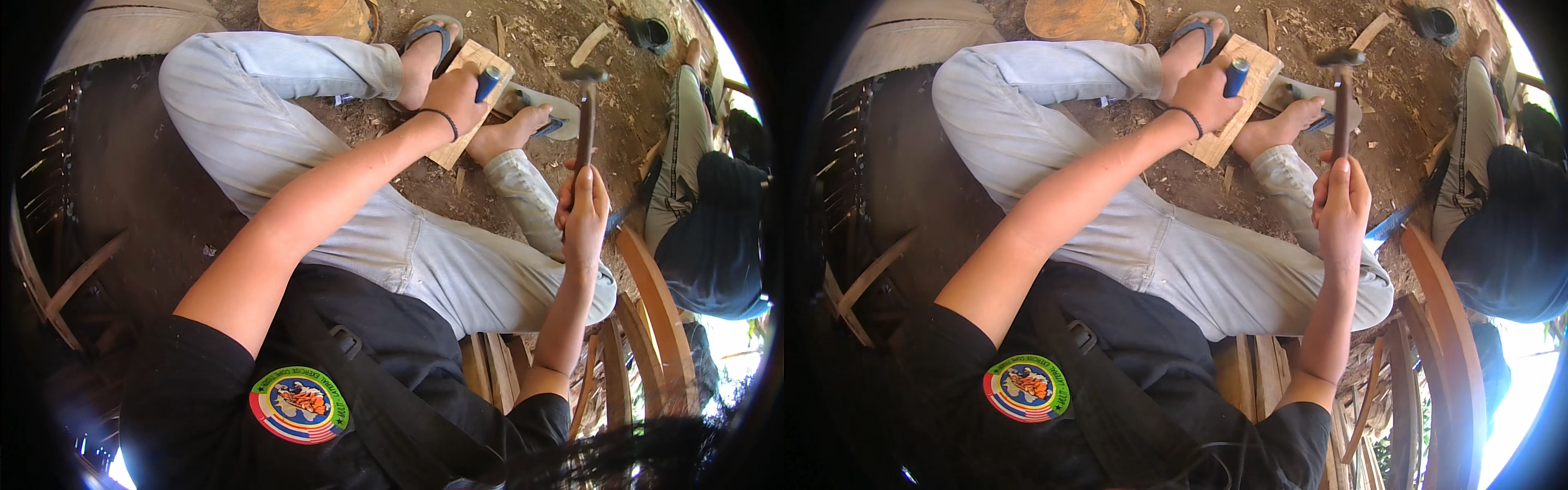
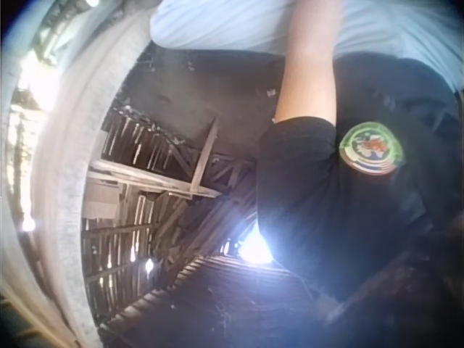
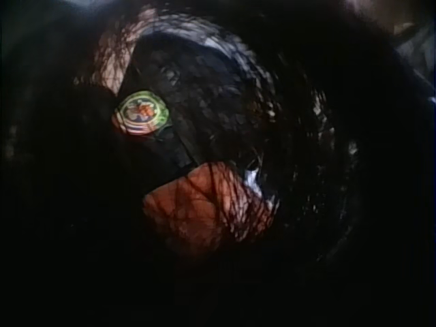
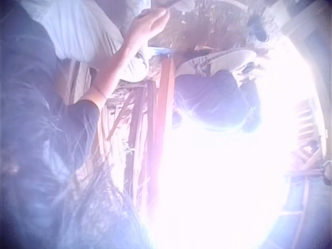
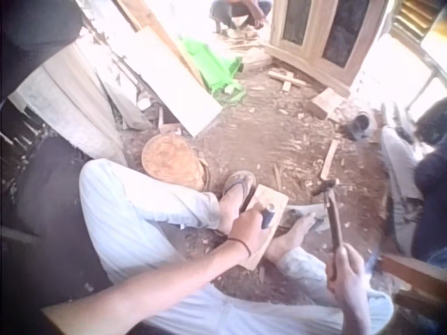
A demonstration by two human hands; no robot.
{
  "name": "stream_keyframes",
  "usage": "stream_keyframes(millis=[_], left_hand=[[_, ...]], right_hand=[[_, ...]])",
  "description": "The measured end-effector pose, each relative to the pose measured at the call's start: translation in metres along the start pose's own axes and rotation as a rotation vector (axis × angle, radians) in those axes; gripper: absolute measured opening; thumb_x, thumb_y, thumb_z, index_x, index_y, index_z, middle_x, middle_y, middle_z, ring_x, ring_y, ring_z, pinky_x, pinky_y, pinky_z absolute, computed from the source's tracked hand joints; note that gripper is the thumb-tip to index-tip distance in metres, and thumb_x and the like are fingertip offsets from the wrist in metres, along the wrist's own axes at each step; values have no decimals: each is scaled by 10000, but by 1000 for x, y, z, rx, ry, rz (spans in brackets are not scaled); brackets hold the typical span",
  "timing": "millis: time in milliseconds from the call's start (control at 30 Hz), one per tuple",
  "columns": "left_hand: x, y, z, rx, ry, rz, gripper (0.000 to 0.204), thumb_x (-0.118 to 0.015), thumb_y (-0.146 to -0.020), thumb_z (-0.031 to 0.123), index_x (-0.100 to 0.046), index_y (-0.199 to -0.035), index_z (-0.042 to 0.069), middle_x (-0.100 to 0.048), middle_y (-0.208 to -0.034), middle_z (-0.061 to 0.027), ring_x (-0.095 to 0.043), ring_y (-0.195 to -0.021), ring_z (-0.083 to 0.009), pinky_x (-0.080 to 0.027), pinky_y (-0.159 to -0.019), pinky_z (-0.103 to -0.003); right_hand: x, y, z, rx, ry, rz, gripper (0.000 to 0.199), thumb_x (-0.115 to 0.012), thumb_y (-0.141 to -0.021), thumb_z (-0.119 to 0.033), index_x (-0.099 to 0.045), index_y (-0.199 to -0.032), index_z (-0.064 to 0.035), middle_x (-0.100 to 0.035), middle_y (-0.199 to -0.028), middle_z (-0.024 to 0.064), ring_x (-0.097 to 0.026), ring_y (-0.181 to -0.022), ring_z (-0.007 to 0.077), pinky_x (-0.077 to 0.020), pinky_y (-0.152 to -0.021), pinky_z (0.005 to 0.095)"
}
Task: The person carves a rectangular hole in a piece of wood using a chisel and a hammer, occasionally lifting the wood to clear debris.
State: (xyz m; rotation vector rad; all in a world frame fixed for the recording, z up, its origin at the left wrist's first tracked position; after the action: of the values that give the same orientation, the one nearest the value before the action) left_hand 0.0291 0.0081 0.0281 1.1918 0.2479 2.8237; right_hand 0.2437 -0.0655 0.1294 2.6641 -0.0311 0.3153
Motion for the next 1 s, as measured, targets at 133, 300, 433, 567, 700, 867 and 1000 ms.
stream_keyframes(millis=[133, 300, 433, 567, 700, 867, 1000], left_hand=[[0, 7, -2, -25, 47, 36, 454, -772, -704, 270, -533, -998, 19, -659, -850, -209, -649, -834, -375, -518, -749, -433], [-4, 6, -2, -55, 59, 34, 442, -776, -701, 271, -538, -978, 22, -656, -857, -210, -644, -840, -386, -513, -748, -440], [-7, 13, -4, -90, 58, 61, 442, -780, -689, 273, -542, -967, 26, -653, -849, -213, -641, -848, -391, -510, -752, -450], [-11, 14, -12, -110, 42, 74, 447, -781, -688, 272, -551, -981, 26, -654, -853, -211, -639, -844, -396, -514, -755, -449], [-1, 10, -8, -49, 36, 42, 491, -792, -680, 304, -550, -1000, 20, -658, -892, -222, -648, -843, -381, -519, -756, -432], [4, 0, -22, -19, 26, 162, 416, -802, -690, 285, -611, -915, -9, -678, -779, -156, -678, -739, -308, -534, -694, -383], [27, -9, -79, 495, 412, 162, 272, -767, -751, 170, -609, -887, -5, -660, -691, -69, -647, -604, -154, -539, -580, -318]], right_hand=[[-5, 20, -42, 109, 155, -125, 332, -412, -1029, -285, -557, -1135, -5, -482, -647, -33, -366, -512, 0, -271, -454, 164], [-15, 31, -47, 444, -9, 84, 367, -398, -1025, -336, -558, -1077, -10, -494, -661, -11, -409, -535, 48, -326, -477, 210], [-29, 10, -22, 175, 756, -119, 255, -455, -999, -261, -560, -1039, -32, -620, -720, 176, -607, -648, 229, -457, -614, 434], [-15, 30, -52, 343, 250, 87, 282, -429, -1010, -295, -546, -992, -39, -591, -682, 149, -589, -632, 215, -443, -570, 432], [-23, 2, 20, 194, 731, -78, 294, -421, -1018, -290, -540, -935, -35, -506, -611, 27, -497, -559, 116, -376, -487, 343], [20, 6, 73, 36, 173, 84, 310, -437, -1015, -261, -575, -929, 2, -423, -583, -39, -359, -496, 30, -288, -440, 224], [27, -9, 49, -8, 20, 240, 335, -398, -1025, -288, -562, -960, -3, -420, -580, -33, -350, -430, 32, -274, -379, 209]])
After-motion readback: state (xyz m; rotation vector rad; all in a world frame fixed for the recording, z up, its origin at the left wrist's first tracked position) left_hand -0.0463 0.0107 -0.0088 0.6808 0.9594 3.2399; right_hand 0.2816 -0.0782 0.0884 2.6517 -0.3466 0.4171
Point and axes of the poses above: each hand's wrist, its own y-axis away from the middle knuckle, its own x-axis out of the back of the hand, z = x × y, the point moved 5 cm from there along -y, towards the middle knuckle
